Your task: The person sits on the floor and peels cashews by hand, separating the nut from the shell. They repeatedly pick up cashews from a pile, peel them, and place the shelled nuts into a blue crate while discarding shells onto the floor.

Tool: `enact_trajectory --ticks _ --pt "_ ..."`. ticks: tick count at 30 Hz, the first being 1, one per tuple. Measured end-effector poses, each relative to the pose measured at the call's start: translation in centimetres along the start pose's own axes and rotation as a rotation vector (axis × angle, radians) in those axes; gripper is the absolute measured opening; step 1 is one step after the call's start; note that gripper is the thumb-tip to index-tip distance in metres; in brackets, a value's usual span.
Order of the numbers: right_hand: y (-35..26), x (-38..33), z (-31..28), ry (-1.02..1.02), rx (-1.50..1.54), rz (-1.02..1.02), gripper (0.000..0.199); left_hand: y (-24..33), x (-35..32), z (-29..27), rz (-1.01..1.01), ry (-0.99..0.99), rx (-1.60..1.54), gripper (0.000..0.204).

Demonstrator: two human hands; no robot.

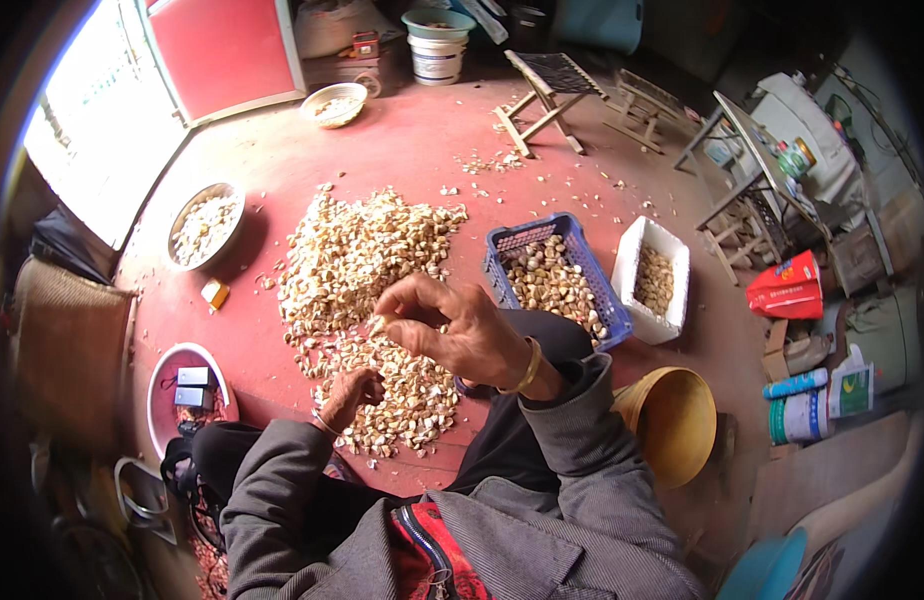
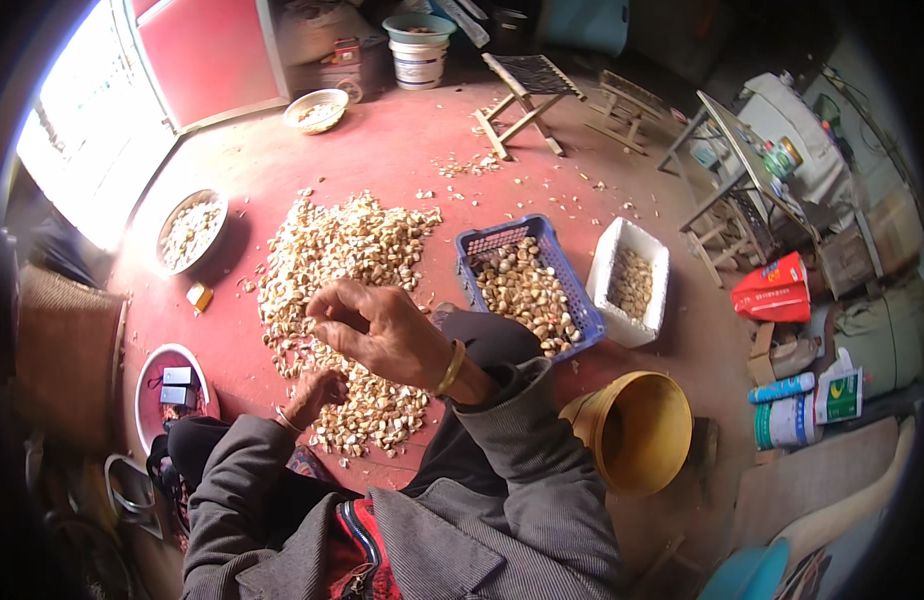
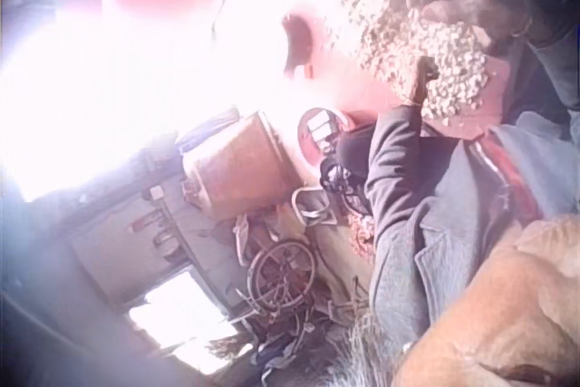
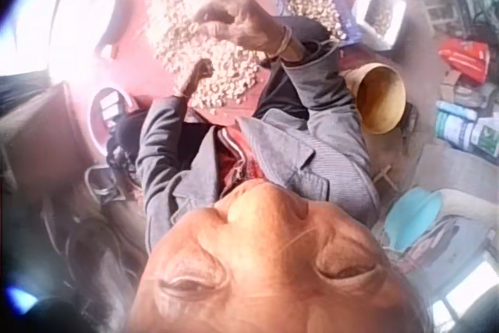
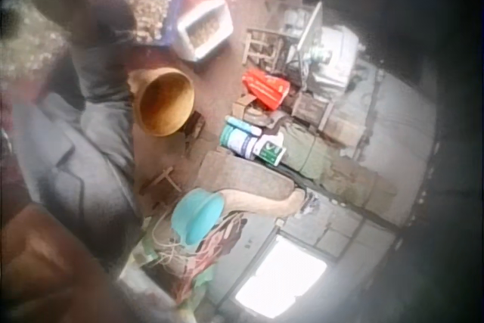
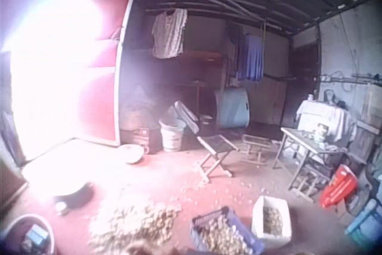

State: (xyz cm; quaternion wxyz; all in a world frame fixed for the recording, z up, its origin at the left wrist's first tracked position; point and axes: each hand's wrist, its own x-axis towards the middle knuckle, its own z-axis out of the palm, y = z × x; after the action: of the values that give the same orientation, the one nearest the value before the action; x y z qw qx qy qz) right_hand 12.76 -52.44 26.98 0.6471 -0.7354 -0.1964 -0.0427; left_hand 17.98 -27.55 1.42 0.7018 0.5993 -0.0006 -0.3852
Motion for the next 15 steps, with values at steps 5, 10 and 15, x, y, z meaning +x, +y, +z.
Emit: enact_trajectory --ticks 5,10,15 --pt "0.0 -0.9 -0.5 -0.009 -0.074 0.053 0.016 -4.1 -1.9 1.1 -0.283 0.065 -0.180 0.030" --pt "-0.3 -0.8 0.0 -0.039 -0.016 0.176 0.019 0.9 -3.1 1.1 -0.041 -0.013 -0.394 0.031" --pt "0.9 -0.6 1.9 -0.164 -0.054 0.292 0.018 12.0 -6.0 -3.6 0.556 -0.008 -0.202 0.036"
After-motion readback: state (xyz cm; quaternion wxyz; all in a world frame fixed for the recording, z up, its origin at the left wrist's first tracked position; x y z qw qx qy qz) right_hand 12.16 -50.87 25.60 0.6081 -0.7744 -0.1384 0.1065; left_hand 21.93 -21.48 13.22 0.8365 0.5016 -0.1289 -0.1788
